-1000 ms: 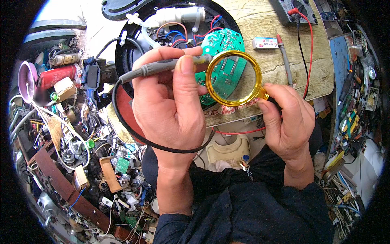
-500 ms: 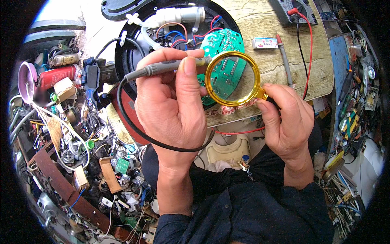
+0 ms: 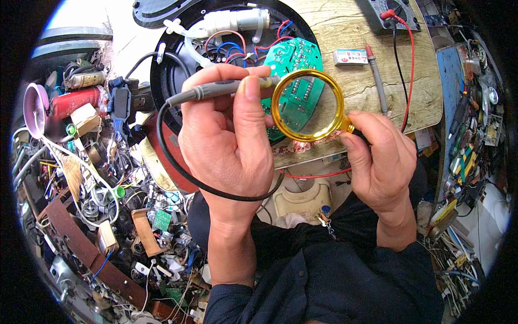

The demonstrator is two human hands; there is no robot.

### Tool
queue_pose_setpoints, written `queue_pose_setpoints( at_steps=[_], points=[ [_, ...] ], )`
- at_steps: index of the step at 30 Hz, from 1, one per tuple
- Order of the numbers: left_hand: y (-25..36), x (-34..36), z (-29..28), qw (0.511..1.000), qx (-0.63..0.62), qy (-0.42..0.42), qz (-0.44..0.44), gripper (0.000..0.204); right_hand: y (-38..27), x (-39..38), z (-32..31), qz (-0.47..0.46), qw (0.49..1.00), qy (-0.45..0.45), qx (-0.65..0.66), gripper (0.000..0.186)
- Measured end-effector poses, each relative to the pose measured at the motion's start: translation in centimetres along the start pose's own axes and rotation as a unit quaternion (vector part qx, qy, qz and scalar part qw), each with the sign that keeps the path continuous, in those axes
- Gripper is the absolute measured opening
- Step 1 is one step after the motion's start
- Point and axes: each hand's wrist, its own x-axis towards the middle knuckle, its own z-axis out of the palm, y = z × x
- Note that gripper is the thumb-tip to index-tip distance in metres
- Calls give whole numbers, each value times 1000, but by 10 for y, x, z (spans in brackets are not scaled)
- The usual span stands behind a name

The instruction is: The person uses multimeter probes to test points on a green circuit board, briefly uses a magnifying glass to inspect the board, and continues probing various components. The person handles the circuit board and multimeter probes throughout the task.

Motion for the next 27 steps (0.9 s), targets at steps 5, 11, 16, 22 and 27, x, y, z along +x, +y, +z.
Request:
queue_pose_setpoints(
  at_steps=[5, 11, 16, 22, 27],
  points=[
    [-1, -1, -1, 999, 25, -8, 23, 17, 0, 0, -1, 3, 1000, -3, -1, 35],
    [0, 0, 0, 999, 33, -9, 18, 16, 0, -2, 1, 7, 1000, 6, -7, 34],
    [-1, 0, 2, 999, 39, -15, 23, 16, 7, -5, -7, 21, 1000, 15, -17, 31],
    [4, 1, -2, 997, 65, -34, 4, 17, 37, -22, -66, 232, 963, 129, -56, 22],
    [-2, 2, -3, 995, 85, -33, 28, 13, 103, -54, -110, 288, 936, 136, -150, 22]
  ],
)
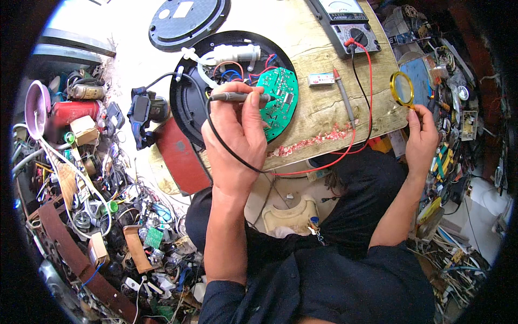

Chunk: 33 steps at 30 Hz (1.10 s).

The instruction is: The person uses multimeter probes to test points on a green circuit board, briefly uses a magnifying glass to inspect the board, and continues probing various components. The person handles the circuit board and multimeter probes throughout the task.

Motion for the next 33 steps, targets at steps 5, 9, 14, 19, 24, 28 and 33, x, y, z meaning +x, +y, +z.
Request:
queue_pose_setpoints(
  at_steps=[5, 9, 14, 19, 24, 28, 33],
  points=[
    [0, 0, 2, 1000, -4, 16, 5, 10, 17, 6, 6, -5, 989, -48, -143, 24],
    [1, 1, 3, 1000, 4, 13, 8, 9, 10, 8, 11, -17, 979, -81, -187, 26],
    [-2, 1, 4, 1000, -5, 19, 25, 9, -1, 4, 13, -101, 966, -38, -236, 22],
    [-2, 2, 4, 1000, 0, 16, 21, 9, -71, -1, 29, -209, 975, -36, -65, 21],
    [0, 2, 3, 1000, 2, 14, 14, 9, -113, 1, 66, -224, 949, -157, -160, 28],
    [4, 3, 4, 1000, -4, 9, 1, 9, -110, 3, 82, -196, 949, -171, -178, 35],
    [-4, 2, 5, 999, -8, 25, 20, 9, -113, 3, 72, -240, 956, -170, 14, 33]
  ],
)
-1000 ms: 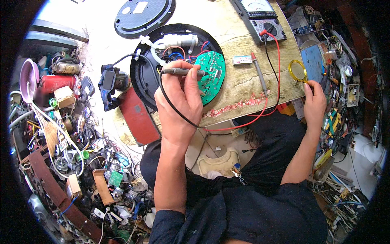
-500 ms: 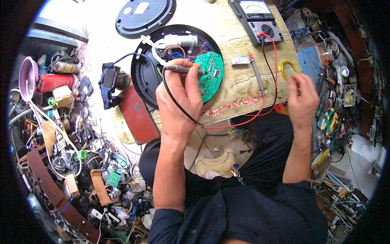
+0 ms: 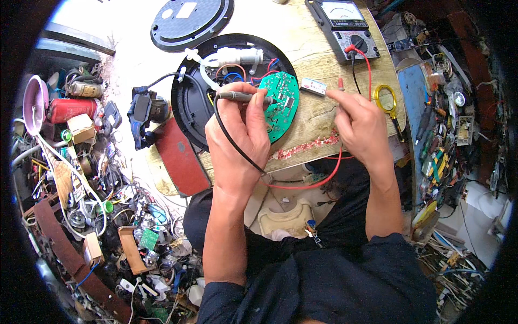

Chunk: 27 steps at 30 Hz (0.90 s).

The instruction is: The person uses multimeter probes to test points on a green circuit board, briefly uses a magnifying glass to inspect the board, and continues probing various components. The person handles the circuit board and multimeter probes throughout the task.

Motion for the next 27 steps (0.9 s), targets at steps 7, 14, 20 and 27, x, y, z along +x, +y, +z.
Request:
queue_pose_setpoints(
  at_steps=[7, 14, 20, 27],
  points=[
    [3, 1, 1, 1000, 14, -2, -3, 8, -15, -18, -2, -78, 970, 52, 223, 45],
    [5, 1, 1, 1000, 5, 0, -9, 8, -22, -25, 14, -123, 949, 101, 272, 48],
    [6, 0, 0, 1000, 3, 0, -12, 9, -33, -17, 15, -142, 955, 87, 246, 31],
    [7, 1, -1, 1000, 2, -6, -15, 10, -38, -24, 18, -41, 962, 72, 261, 25]
  ],
)
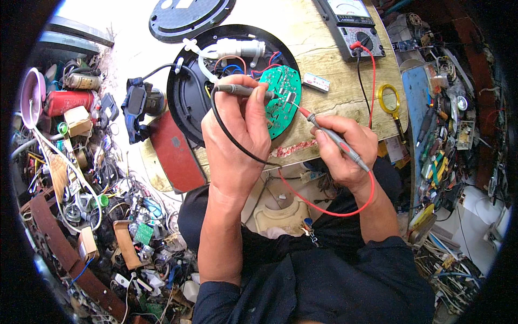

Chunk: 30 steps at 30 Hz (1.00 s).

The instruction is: The person uses multimeter probes to test points on a green circuit board, briefly uses a magnifying glass to inspect the board, and continues probing various components. The person handles the circuit board and multimeter probes throughout the task.

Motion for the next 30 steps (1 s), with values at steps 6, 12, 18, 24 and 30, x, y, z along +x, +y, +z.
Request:
queue_pose_setpoints(
  at_steps=[6, 12, 18, 24, 30],
  points=[
    [2, 0, 0, 1000, 12, -1, -3, 10, 10, 2, 10, -9, 999, 26, 21, 24],
    [-3, 0, 1, 1000, 5, 6, 19, 10, 6, 5, 9, 20, 1000, 3, 21, 23],
    [-2, 0, 2, 1000, -5, 7, 11, 9, 2, 5, 7, 57, 998, -25, 14, 22],
    [-5, -1, 1, 1000, -5, 5, 15, 10, 2, 4, 8, 73, 997, -29, 22, 22],
    [-4, -1, 1, 1000, -10, 4, 10, 10, 10, 6, 14, 18, 1000, 11, 21, 25]
  ],
)
